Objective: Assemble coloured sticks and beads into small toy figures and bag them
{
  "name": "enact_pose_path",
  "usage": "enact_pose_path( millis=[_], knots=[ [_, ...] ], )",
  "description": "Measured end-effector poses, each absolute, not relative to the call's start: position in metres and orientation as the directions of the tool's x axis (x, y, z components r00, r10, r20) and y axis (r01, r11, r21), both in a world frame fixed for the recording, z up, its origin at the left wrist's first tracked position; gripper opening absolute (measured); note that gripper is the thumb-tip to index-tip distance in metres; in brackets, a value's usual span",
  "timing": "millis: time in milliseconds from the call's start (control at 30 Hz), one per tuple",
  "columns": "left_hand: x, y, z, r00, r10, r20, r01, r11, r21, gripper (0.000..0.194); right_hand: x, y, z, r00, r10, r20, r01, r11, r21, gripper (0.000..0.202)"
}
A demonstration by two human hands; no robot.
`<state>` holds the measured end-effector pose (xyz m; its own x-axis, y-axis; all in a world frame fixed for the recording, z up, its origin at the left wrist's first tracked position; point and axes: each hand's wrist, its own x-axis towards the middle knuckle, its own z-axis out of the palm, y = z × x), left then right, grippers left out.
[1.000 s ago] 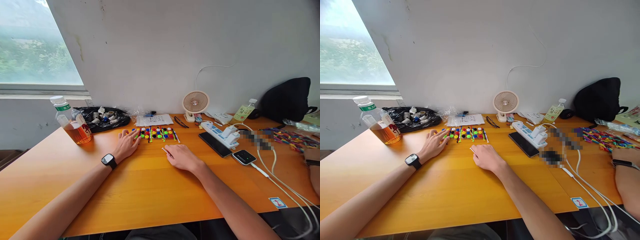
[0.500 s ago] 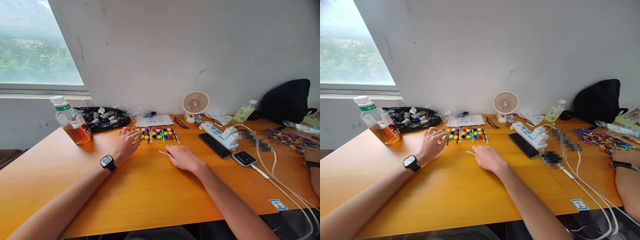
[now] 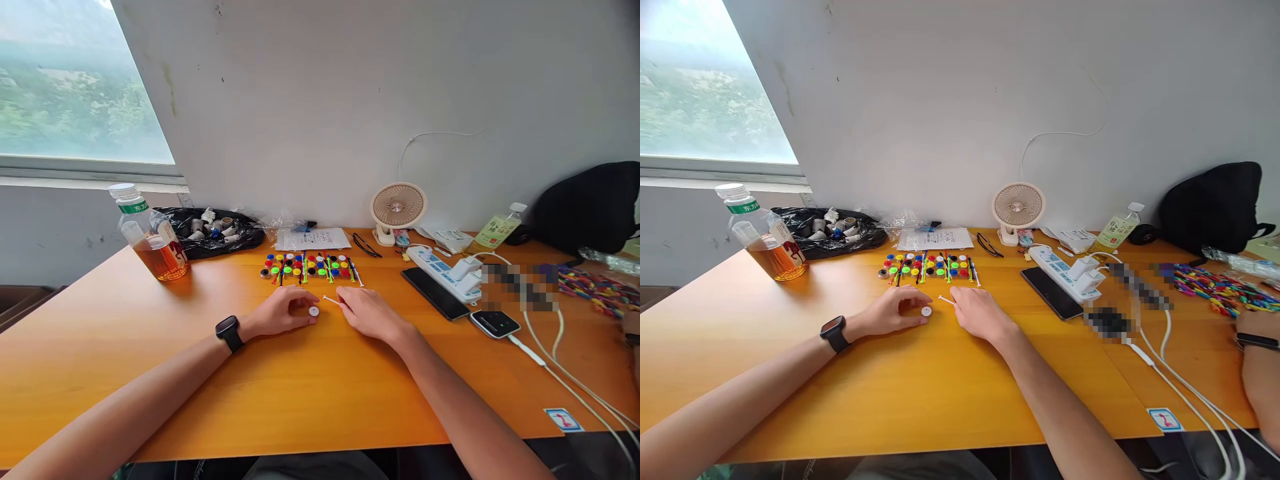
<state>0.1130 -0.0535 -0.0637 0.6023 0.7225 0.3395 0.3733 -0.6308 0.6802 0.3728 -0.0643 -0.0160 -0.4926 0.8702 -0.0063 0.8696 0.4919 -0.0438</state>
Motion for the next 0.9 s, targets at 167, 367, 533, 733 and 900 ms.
enact_pose_path(
  millis=[167,367,533,733,900],
  knots=[
    [0.111,-0.051,-0.063,0.615,0.715,0.333,0.362,-0.631,0.686,0.025,0.37,-0.063,-0.019,-0.506,0.861,0.047,0.856,0.508,-0.098,0.014],
    [0.113,-0.057,-0.058,0.524,0.75,0.404,0.401,-0.636,0.66,0.027,0.367,-0.062,-0.022,-0.514,0.848,0.128,0.812,0.529,-0.247,0.012],
    [0.113,-0.058,-0.056,0.364,0.759,0.54,0.459,-0.65,0.605,0.019,0.359,-0.067,-0.024,-0.528,0.812,0.25,0.693,0.582,-0.426,0.011],
    [0.113,-0.057,-0.057,0.445,0.719,0.534,0.465,-0.695,0.547,0.017,0.341,-0.079,-0.025,-0.498,0.797,0.341,0.566,0.597,-0.568,0.009],
    [0.112,-0.054,-0.06,0.429,0.712,0.557,0.488,-0.701,0.52,0.019,0.339,-0.074,-0.036,-0.435,0.833,0.341,0.568,0.548,-0.614,0.008]
  ],
)
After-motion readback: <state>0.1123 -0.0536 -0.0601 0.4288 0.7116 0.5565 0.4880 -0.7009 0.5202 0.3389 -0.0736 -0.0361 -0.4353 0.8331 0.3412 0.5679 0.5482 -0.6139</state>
